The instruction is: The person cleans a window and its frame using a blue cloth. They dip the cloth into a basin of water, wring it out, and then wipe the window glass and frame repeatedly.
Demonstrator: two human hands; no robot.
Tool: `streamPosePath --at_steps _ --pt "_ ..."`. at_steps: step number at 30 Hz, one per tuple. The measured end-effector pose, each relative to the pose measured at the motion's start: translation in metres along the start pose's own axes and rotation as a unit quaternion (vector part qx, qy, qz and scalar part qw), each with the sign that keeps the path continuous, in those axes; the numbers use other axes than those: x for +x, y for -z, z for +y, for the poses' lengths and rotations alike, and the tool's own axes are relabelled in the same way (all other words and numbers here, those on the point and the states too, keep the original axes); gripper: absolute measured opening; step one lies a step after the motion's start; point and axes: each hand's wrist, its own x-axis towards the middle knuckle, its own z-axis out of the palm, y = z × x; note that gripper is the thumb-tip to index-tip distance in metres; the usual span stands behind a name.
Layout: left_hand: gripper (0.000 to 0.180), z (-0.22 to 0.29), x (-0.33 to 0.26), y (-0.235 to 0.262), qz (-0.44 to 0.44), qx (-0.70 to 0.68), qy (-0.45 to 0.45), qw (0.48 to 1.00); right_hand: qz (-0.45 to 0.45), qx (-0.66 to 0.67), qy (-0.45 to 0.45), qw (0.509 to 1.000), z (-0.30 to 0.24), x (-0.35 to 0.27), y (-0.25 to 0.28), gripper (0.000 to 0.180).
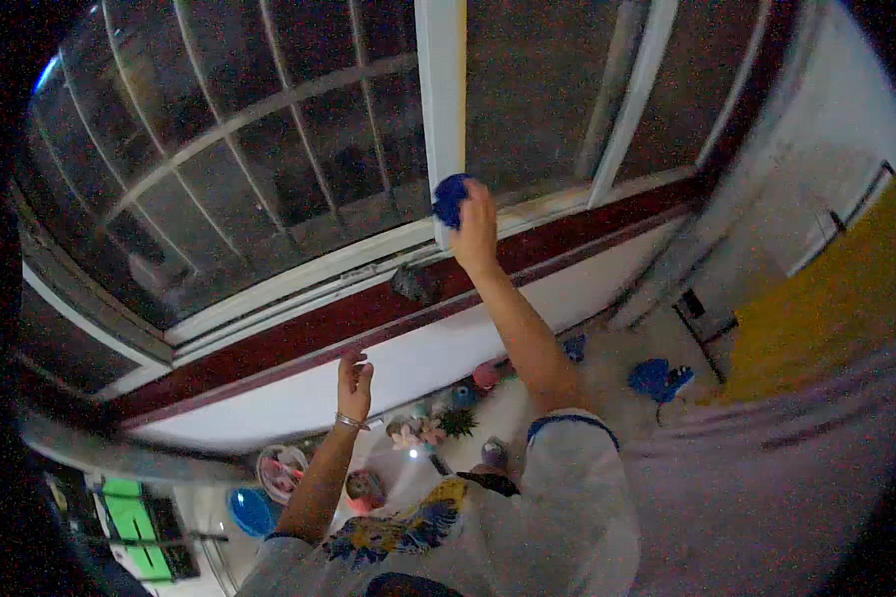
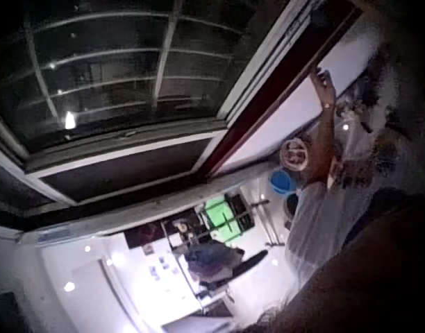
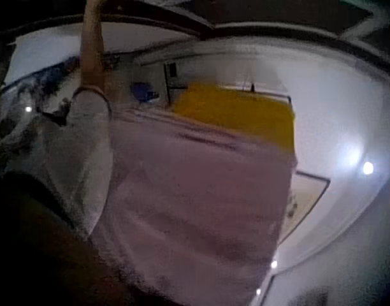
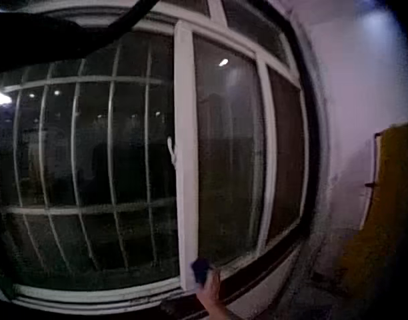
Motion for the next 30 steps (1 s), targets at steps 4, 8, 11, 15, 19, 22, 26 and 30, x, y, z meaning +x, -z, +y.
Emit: streamPosePath --at_steps 4,8,11,15,19,22,26,30 --pt "0.041 0.034 0.005 -0.053 0.044 0.069 -0.020 0.996 -0.200 -0.079 0.185 0.959 0.048 0.001 -0.020 0.020" --pt "0.043 0.035 0.007 -0.070 0.070 0.135 -0.015 0.988 -0.137 -0.142 0.227 0.954 0.072 0.014 -0.041 0.012" --pt "0.044 0.039 0.011 -0.075 0.088 0.153 -0.021 0.984 -0.139 -0.200 0.242 0.939 0.065 0.082 -0.038 0.014" --pt "0.044 0.031 0.011 -0.084 0.112 0.111 -0.017 0.987 0.128 -0.213 0.239 0.939 0.003 0.270 0.012 0.030" --pt "0.046 0.026 0.024 -0.105 0.104 0.086 -0.040 0.990 0.105 -0.178 0.259 0.943 -0.004 0.328 0.036 0.033" --pt "0.046 0.032 0.010 -0.113 0.087 0.117 -0.016 0.989 0.013 -0.230 0.270 0.935 0.008 0.258 0.024 0.030" --pt "0.050 0.049 -0.012 -0.115 0.063 0.163 -0.001 0.985 -0.339 -0.095 0.104 0.930 0.047 0.094 0.006 0.037" --pt "0.052 0.018 0.004 -0.126 0.057 0.145 -0.005 0.988 -0.274 -0.277 0.341 0.856 0.130 0.049 -0.012 0.029"
